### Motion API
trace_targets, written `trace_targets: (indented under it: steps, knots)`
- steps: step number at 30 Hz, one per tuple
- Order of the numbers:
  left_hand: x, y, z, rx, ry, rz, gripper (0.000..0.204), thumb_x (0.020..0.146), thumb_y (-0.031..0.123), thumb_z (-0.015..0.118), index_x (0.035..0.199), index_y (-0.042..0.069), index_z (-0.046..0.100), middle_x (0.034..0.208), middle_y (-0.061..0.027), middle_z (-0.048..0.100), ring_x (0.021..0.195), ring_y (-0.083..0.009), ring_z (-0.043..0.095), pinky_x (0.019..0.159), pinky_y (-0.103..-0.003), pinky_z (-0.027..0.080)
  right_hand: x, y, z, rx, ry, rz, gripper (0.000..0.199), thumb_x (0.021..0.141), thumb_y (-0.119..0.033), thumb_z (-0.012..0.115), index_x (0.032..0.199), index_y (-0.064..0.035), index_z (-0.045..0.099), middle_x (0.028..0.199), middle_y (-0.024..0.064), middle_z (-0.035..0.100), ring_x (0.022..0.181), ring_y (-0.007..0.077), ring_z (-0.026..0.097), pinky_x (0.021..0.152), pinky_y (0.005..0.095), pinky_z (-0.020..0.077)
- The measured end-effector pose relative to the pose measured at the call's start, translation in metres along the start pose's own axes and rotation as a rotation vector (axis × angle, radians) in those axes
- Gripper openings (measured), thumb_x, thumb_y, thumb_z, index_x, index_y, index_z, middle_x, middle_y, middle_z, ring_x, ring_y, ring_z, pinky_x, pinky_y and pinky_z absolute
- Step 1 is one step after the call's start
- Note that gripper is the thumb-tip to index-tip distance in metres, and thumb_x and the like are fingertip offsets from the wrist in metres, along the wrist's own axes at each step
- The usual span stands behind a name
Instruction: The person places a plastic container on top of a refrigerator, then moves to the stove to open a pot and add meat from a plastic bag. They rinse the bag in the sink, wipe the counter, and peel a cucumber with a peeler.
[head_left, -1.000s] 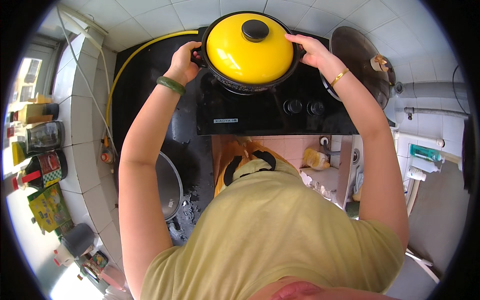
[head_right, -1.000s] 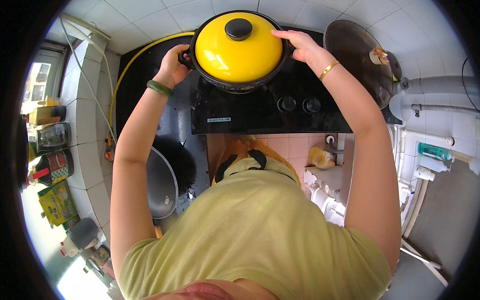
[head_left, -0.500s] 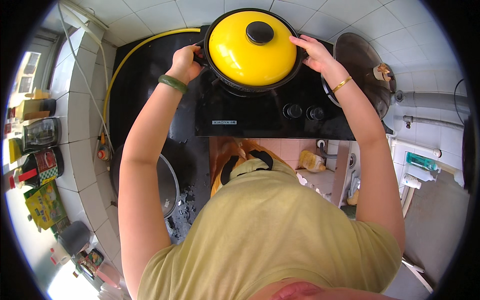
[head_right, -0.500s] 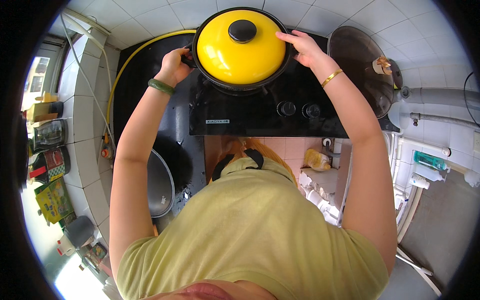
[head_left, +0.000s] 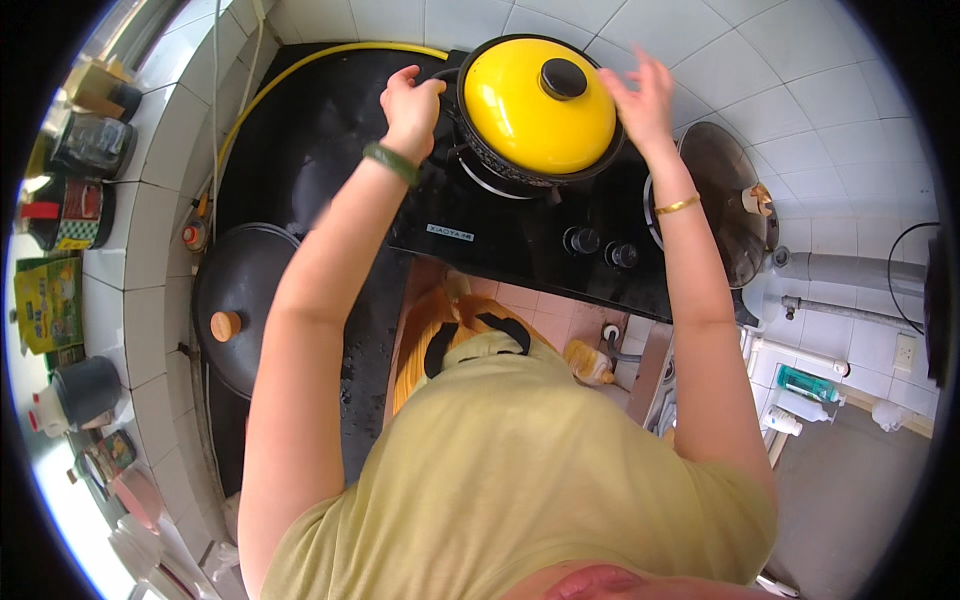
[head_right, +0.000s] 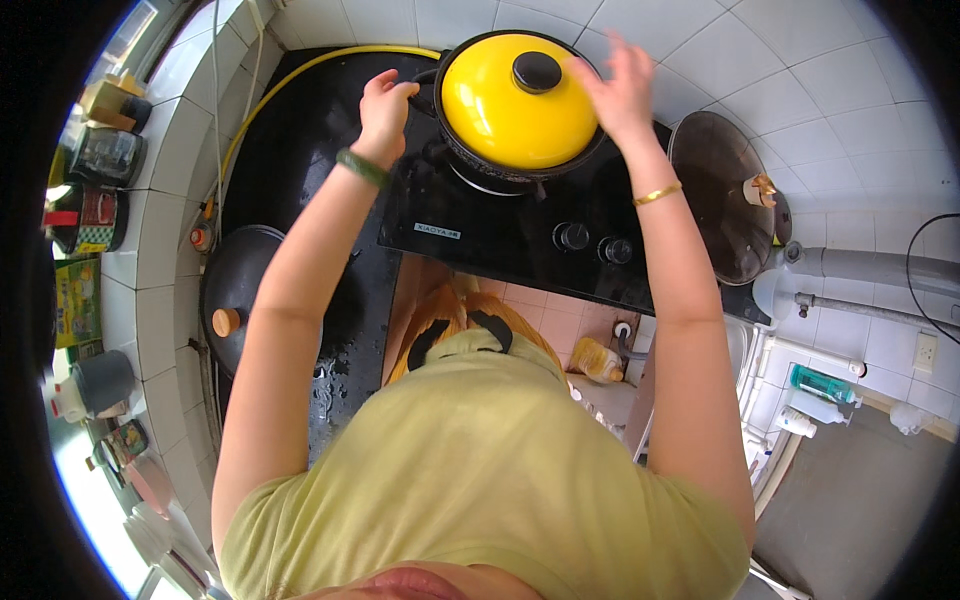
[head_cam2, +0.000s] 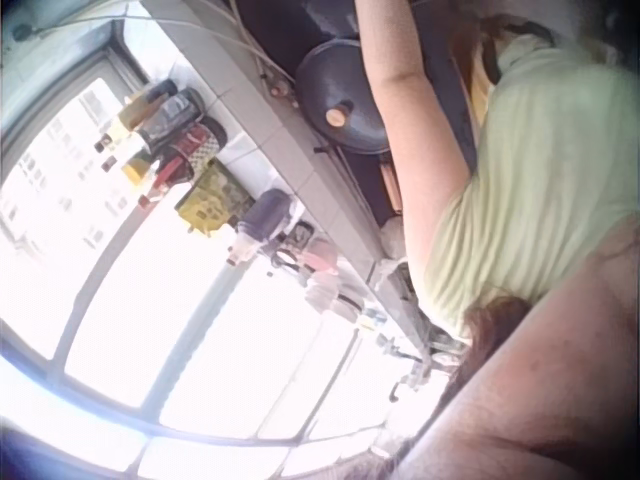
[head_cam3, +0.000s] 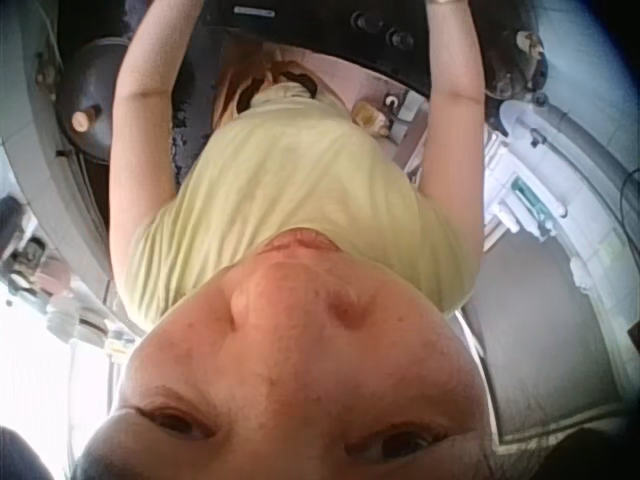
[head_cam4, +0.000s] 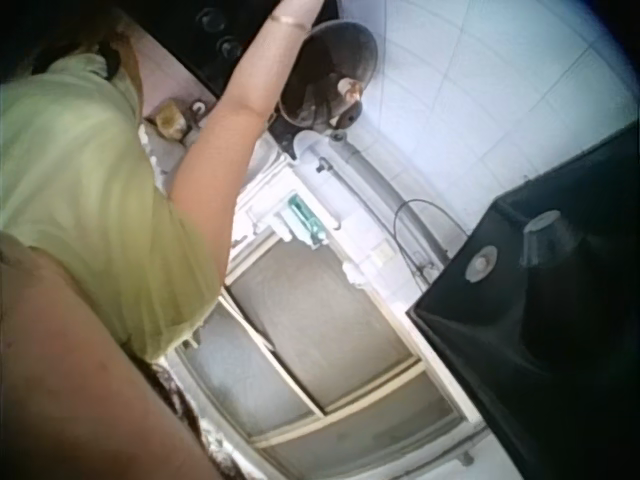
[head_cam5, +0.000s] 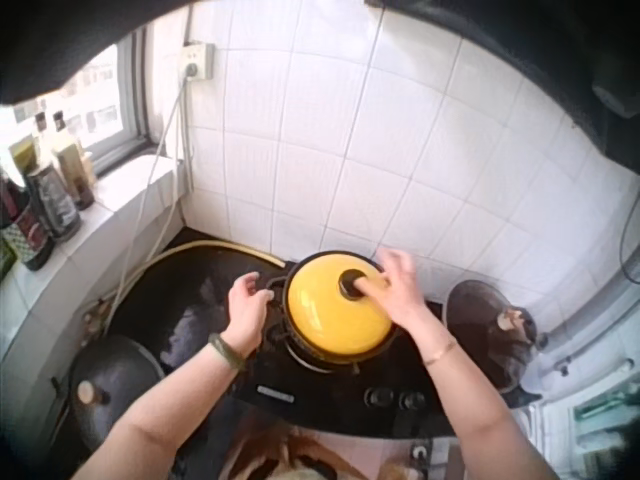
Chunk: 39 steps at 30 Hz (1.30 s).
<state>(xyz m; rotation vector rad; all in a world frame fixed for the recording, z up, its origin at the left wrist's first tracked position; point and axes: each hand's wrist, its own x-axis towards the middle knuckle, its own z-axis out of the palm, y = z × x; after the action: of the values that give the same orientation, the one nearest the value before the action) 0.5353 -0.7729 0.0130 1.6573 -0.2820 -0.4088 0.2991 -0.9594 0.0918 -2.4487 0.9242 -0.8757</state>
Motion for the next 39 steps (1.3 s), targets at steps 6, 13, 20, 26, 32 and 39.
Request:
trace_targets:
  steps: [6,13,20,26,32,39]
  knots:
    - [-0.131,0.016,-0.053,-0.312,-0.200,0.214,0.045,0.075,0.001,0.069,0.119,0.005,0.059,0.111,-0.0071,0.055,0.108,-0.0192,0.054,0.096,-0.032,0.045,0.009,-0.053,0.033,-0.387,-0.311,-0.364,0.051,0.088,-0.051,0.063,0.127,-0.0187,0.059,0.126,0.0130,0.055,0.107,0.0322,0.062,0.091,0.0413,0.0509]
    - [-0.241,-0.003,-0.126,-0.361,-0.122,0.080,0.041,0.084,-0.007,0.058,0.124,0.004,0.055,0.123,-0.0052,0.056,0.117,-0.0181,0.052,0.099,-0.030,0.043,0.050,-0.029,0.022,-0.111,-0.222,-0.380,0.033,0.093,-0.038,0.059,0.109,-0.0100,0.064,0.105,0.0147,0.065,0.094,0.0298,0.064,0.080,0.0376,0.0515]
    - [-0.300,-0.032,-0.155,-0.528,0.153,-0.052,0.034,0.089,-0.004,0.055,0.121,0.004,0.055,0.119,-0.0062,0.057,0.110,-0.0182,0.056,0.091,-0.029,0.046,0.093,-0.094,-0.093,1.105,-0.361,-0.102,0.033,0.103,-0.029,0.046,0.114,-0.0021,0.061,0.097,0.0065,0.067,0.080,0.0140,0.063,0.072,0.0267,0.0538]
    - [-0.347,-0.030,-0.186,-0.681,0.526,0.083,0.033,0.088,-0.004,0.058,0.119,0.006,0.056,0.117,-0.0068,0.058,0.107,-0.0195,0.059,0.091,-0.032,0.048,-0.007,-0.175,-0.038,0.730,-0.205,-0.674,0.022,0.099,-0.022,0.058,0.103,-0.0016,0.065,0.089,0.0073,0.067,0.071,0.0139,0.062,0.063,0.0257,0.0501]
    - [-0.435,-0.045,-0.249,-0.619,1.080,0.295,0.031,0.087,-0.009,0.052,0.115,0.006,0.055,0.111,-0.0066,0.058,0.100,-0.0196,0.057,0.088,-0.033,0.048,-0.177,-0.264,0.020,0.596,-0.651,-1.177,0.025,0.079,-0.015,0.071,0.103,-0.0097,0.063,0.103,0.0103,0.062,0.096,0.0309,0.062,0.083,0.0347,0.0516]
    - [-0.559,-0.080,-0.303,-0.577,1.427,0.275,0.028,0.087,-0.007,0.052,0.112,0.006,0.055,0.106,-0.0056,0.056,0.096,-0.0170,0.057,0.085,-0.031,0.049,-0.358,-0.346,0.092,0.617,-1.013,-1.328,0.028,0.083,-0.032,0.070,0.105,-0.0162,0.065,0.102,0.0064,0.060,0.091,0.0273,0.063,0.076,0.0346,0.0542]
